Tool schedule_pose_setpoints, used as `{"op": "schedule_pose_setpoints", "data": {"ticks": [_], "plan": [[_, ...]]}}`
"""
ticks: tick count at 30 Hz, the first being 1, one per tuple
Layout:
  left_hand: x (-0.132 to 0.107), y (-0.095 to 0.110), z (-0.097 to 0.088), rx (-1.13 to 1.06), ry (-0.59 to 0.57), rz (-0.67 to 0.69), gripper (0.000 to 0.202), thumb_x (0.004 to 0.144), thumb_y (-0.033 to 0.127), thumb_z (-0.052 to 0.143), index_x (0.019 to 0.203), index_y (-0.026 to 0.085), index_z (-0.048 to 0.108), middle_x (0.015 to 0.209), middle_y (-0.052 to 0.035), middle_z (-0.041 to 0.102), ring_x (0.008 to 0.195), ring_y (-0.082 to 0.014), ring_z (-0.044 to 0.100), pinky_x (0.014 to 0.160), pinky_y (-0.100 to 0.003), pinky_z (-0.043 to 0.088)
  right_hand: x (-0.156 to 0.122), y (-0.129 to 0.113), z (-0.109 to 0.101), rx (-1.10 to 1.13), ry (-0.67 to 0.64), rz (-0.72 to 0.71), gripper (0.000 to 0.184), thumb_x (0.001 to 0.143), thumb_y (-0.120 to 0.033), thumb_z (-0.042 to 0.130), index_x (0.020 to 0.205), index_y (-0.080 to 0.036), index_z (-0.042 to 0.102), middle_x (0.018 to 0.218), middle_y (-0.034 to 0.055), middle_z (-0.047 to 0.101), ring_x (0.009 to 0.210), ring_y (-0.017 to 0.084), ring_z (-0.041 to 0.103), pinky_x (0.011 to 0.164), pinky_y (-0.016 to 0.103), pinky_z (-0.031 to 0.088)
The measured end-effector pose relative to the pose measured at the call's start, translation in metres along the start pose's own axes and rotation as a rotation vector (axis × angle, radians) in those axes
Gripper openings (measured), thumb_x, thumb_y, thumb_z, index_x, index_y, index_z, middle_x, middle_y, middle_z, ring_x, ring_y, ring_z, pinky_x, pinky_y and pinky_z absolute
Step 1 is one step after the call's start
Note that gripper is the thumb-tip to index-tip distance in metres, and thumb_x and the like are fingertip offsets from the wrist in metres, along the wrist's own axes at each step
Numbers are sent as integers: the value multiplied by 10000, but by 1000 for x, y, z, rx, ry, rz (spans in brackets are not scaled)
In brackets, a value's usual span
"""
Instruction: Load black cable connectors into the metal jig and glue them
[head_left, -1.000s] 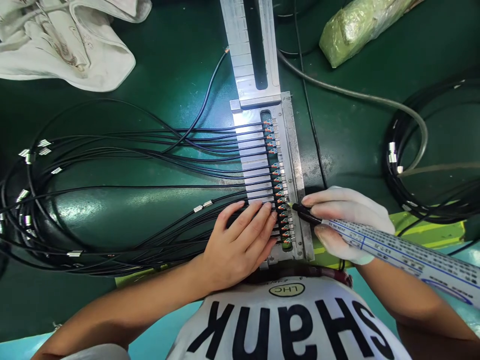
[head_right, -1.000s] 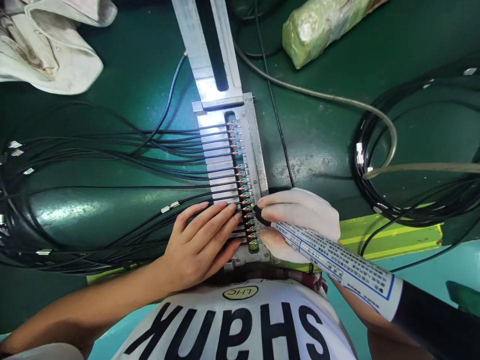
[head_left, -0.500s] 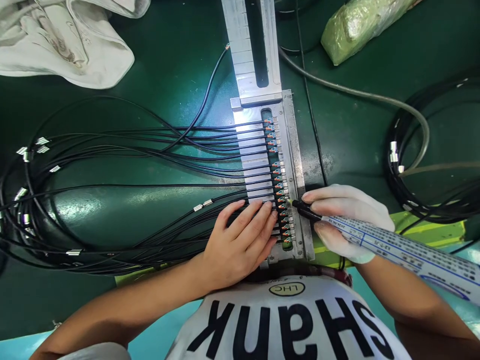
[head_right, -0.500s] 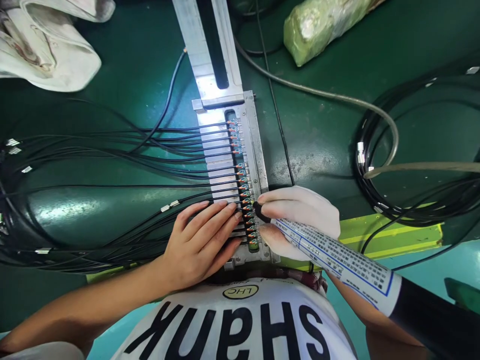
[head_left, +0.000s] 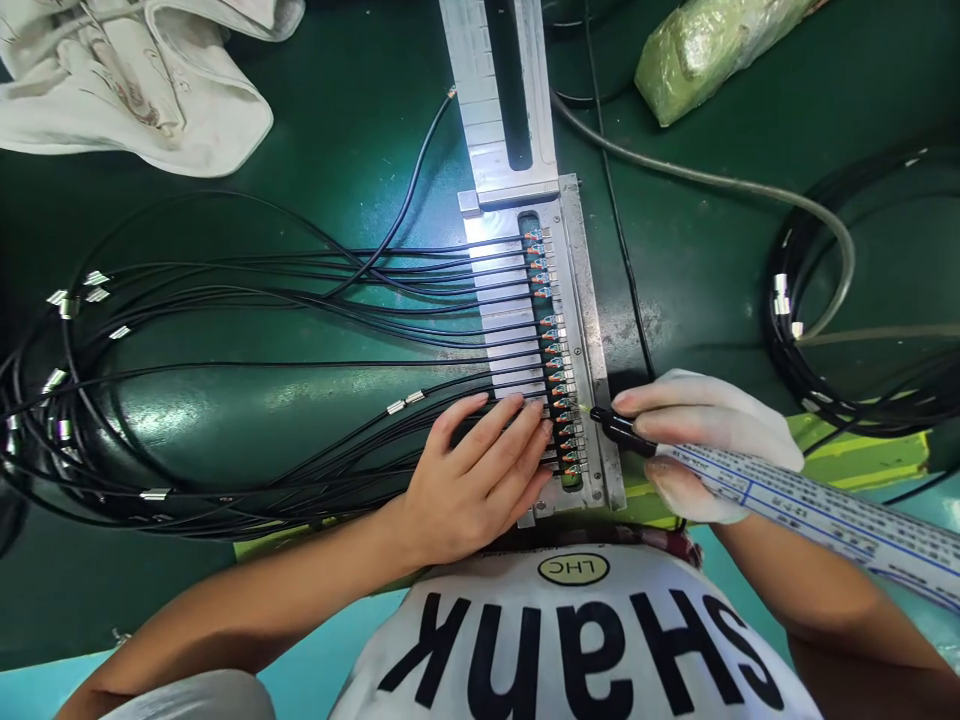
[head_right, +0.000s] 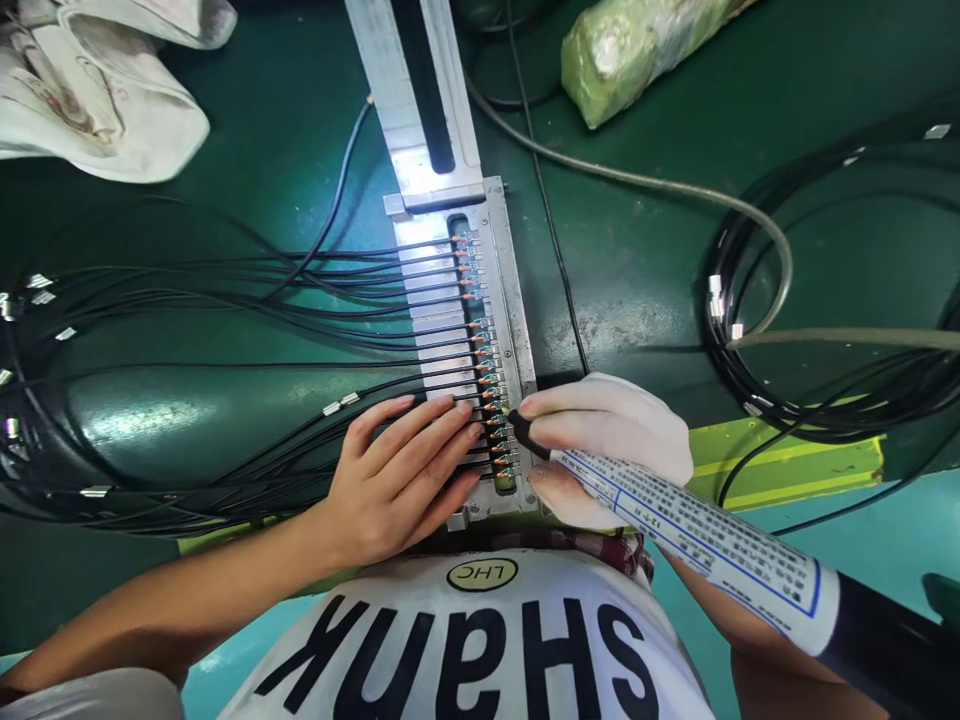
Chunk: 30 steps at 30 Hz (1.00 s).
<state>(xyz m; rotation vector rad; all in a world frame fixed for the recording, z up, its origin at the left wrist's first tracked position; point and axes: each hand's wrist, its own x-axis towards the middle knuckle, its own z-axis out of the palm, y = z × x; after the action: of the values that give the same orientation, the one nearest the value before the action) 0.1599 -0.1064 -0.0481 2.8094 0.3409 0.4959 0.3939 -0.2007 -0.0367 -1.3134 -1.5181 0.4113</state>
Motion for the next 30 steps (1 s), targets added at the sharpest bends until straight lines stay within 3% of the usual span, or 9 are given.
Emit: {"op": "schedule_pose_setpoints", "data": {"ticks": [6,16,30], "plan": [[0,1,-1,-21,-9,29,374,873,236,701,1213,91,646,1247,-111,694,1140,-267,658,1005,-444,477,5,-2,2,-24,-48,38,116,755,-173,709,868,-157,693,913,115,756,766,232,741,631,348,598],[1,1,-1,-30,-10,19,351,883,223,682,1206,90,644,1254,-123,689,1158,-268,648,985,-440,497,7,-2,4,-62,-58,81,136,772,-199,695,908,-209,688,923,76,757,761,231,741,631,363,611],[1,1,1,-49,4,17,374,856,203,707,1202,76,648,1230,-132,699,1144,-273,647,1000,-447,477,7,-1,3,-61,-70,25,118,776,-177,666,890,-205,673,890,92,755,709,224,734,577,355,592]]}}
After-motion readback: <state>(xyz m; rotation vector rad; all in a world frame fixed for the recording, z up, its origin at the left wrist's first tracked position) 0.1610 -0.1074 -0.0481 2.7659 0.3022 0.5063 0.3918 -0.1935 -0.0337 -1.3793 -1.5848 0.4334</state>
